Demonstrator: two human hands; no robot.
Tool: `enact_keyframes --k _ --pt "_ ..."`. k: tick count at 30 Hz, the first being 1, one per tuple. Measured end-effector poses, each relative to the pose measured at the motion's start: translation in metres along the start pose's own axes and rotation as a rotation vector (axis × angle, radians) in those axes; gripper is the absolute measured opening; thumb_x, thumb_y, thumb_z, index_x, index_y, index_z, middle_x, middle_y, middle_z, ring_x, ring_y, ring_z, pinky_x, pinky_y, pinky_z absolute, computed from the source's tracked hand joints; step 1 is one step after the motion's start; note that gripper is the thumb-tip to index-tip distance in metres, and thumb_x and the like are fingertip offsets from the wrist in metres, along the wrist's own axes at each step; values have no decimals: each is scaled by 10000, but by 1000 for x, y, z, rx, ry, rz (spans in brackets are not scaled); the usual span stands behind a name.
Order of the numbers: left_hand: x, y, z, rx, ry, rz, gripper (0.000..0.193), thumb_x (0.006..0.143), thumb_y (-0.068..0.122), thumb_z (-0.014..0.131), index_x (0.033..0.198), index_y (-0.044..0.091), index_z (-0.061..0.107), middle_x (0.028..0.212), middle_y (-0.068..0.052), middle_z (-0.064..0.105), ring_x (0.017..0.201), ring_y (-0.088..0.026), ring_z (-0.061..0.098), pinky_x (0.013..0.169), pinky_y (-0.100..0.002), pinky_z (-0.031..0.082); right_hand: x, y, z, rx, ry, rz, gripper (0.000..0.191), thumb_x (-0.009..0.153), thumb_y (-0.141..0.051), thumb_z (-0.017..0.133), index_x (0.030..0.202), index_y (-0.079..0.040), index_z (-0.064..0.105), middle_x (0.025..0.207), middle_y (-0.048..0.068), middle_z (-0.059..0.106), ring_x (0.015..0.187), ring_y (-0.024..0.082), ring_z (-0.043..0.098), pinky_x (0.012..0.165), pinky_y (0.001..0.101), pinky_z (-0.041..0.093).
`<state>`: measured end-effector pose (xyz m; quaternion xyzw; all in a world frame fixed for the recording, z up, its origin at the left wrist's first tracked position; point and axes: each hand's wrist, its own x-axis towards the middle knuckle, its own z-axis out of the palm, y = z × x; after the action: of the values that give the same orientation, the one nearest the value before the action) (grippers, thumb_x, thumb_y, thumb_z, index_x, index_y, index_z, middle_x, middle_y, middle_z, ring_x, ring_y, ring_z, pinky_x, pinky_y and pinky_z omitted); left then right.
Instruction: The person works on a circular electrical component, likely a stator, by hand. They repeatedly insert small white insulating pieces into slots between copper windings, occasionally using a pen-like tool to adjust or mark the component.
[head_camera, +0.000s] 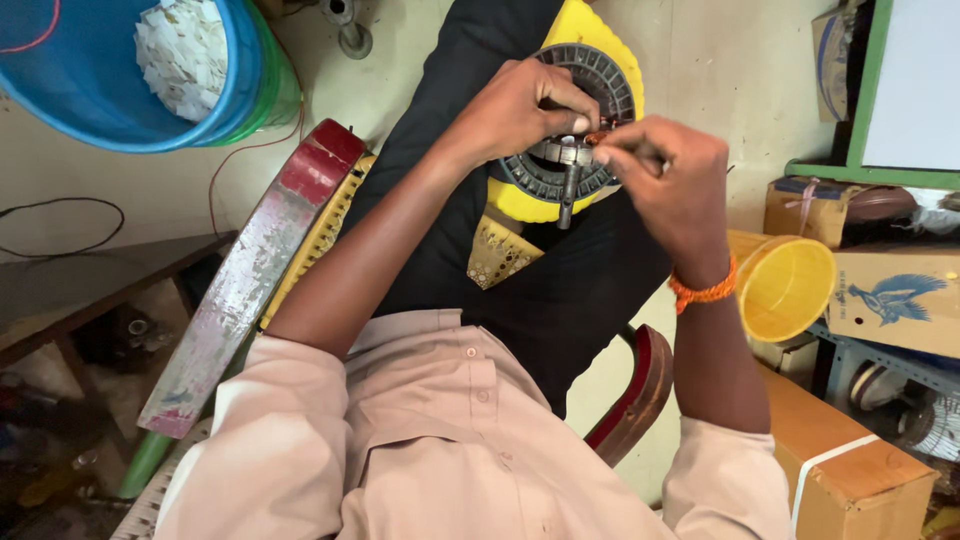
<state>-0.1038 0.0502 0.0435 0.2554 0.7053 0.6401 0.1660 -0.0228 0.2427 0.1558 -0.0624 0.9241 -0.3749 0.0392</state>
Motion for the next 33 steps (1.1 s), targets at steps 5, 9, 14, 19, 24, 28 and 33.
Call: enact_keyframes --k 5,9,14,19,24,28,33 --pt "-4 -1 0 -45 17 112 210 851 58 783 1053 112 804 877 -44 764 809 -173 760 742 -315 573 -27 -15 12 -17 87 -55 97 918 -25 820 970 -12 739 719 32 531 609 90 390 562 287 336" --pt "-8 0 0 -23 -5 115 194 856 52 791 1042 104 808 873 -61 756 811 -195 753 762 -326 564 -44 -8 26 -38 140 -136 98 932 9 794 968 0 703 808 50 606 626 70 442 583 271 362" --pt "-4 0 5 -33 8 -25 197 802 71 807 991 126 818 915 -45 799 854 -168 787 810 -288 590 -60 6 33 164 197 48 85 984 7 762 965 2 680 781 22 602 634 48 423 573 255 339" --pt "-3 -2 6 -20 -7 -30 186 797 83 814 980 112 825 910 -65 804 853 -182 784 816 -298 581 -66 14 43 163 128 5 85 971 -14 759 982 -10 675 779 21 655 640 32 521 588 219 408" --pt "-9 10 5 -5 81 24 140 886 127 773 1014 77 801 887 -58 765 807 -198 741 767 -342 566 -69 29 55 -106 69 -176 76 921 -5 777 965 -29 720 838 117 697 682 231 639 631 307 491" --pt "-44 32 27 191 364 148 393 835 279 836 1143 79 697 1009 -65 665 917 -267 617 825 -388 501 -73 41 54 -143 85 -215 84 910 5 762 976 -29 725 928 145 729 805 303 716 706 352 554" --pt "-54 30 51 422 422 234 520 816 187 868 1281 168 636 1135 -10 613 1066 -263 546 943 -410 427 -74 40 26 -91 161 -71 89 931 12 780 1006 -26 749 906 111 730 729 204 690 657 301 518"
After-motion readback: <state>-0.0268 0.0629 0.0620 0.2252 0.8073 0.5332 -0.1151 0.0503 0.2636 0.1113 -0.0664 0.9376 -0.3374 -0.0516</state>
